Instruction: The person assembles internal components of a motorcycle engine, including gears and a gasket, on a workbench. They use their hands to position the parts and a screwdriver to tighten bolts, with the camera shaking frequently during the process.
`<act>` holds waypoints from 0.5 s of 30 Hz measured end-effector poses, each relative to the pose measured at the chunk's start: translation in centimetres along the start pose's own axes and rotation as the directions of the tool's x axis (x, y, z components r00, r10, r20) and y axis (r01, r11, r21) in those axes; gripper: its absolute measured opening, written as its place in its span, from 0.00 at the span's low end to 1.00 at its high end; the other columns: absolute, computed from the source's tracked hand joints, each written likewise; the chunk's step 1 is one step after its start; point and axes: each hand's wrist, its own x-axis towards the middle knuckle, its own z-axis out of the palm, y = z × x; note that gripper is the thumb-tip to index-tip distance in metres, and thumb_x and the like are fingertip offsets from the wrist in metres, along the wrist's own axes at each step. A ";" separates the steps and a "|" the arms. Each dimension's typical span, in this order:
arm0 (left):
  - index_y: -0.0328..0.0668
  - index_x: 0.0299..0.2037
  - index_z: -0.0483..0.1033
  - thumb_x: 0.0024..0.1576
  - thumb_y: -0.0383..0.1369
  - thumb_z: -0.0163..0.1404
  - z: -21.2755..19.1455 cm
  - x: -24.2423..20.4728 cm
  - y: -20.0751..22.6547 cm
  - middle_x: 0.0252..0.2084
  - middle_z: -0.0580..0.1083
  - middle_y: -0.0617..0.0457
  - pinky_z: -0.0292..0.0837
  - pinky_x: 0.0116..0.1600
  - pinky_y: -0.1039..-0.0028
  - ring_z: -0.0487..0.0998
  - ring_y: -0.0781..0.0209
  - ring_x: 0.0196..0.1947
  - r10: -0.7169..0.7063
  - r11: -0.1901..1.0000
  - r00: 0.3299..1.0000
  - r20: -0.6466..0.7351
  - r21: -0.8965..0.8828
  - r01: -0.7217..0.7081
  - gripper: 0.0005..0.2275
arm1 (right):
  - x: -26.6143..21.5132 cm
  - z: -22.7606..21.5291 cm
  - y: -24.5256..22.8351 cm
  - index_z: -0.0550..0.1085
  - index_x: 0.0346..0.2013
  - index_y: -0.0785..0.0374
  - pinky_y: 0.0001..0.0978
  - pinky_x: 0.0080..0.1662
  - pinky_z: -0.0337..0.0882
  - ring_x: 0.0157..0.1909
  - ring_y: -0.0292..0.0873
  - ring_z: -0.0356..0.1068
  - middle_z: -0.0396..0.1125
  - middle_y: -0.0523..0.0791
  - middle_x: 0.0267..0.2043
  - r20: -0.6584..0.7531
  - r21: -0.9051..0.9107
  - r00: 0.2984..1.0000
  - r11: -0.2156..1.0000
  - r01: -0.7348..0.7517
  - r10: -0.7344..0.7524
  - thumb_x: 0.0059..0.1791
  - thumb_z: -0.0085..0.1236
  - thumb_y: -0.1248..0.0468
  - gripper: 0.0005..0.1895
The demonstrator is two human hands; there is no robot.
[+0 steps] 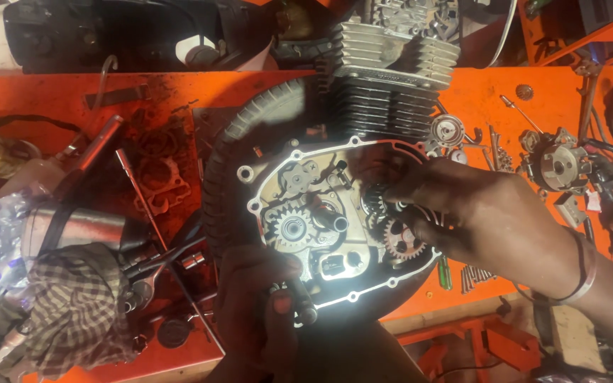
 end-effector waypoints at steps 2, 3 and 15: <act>0.37 0.48 0.73 0.69 0.37 0.44 0.0 0.0 0.0 0.45 0.74 0.47 0.76 0.47 0.73 0.78 0.59 0.42 0.005 1.000 1.000 -0.001 -0.002 -0.005 0.10 | -0.3 0.3 0.2 0.80 0.49 0.51 0.34 0.29 0.74 0.26 0.42 0.75 0.75 0.40 0.44 -0.032 0.060 0.998 0.997 0.050 -0.048 0.40 0.68 0.58 0.22; 0.37 0.48 0.73 0.69 0.36 0.44 0.0 0.0 0.0 0.45 0.74 0.47 0.76 0.47 0.72 0.78 0.59 0.43 0.003 1.000 1.000 0.002 -0.003 -0.003 0.10 | -0.4 0.4 0.2 0.80 0.51 0.51 0.33 0.31 0.75 0.27 0.40 0.75 0.74 0.40 0.45 -0.039 0.095 0.998 0.994 0.051 -0.048 0.41 0.68 0.58 0.23; 0.37 0.48 0.73 0.68 0.35 0.44 0.0 0.1 -0.1 0.44 0.75 0.47 0.75 0.48 0.72 0.77 0.58 0.43 0.026 1.000 1.000 -0.003 0.014 -0.026 0.09 | -0.5 1.0 -0.5 0.79 0.48 0.56 0.32 0.34 0.75 0.31 0.41 0.75 0.72 0.44 0.42 -0.117 0.196 0.993 0.981 -0.002 0.025 0.40 0.68 0.60 0.21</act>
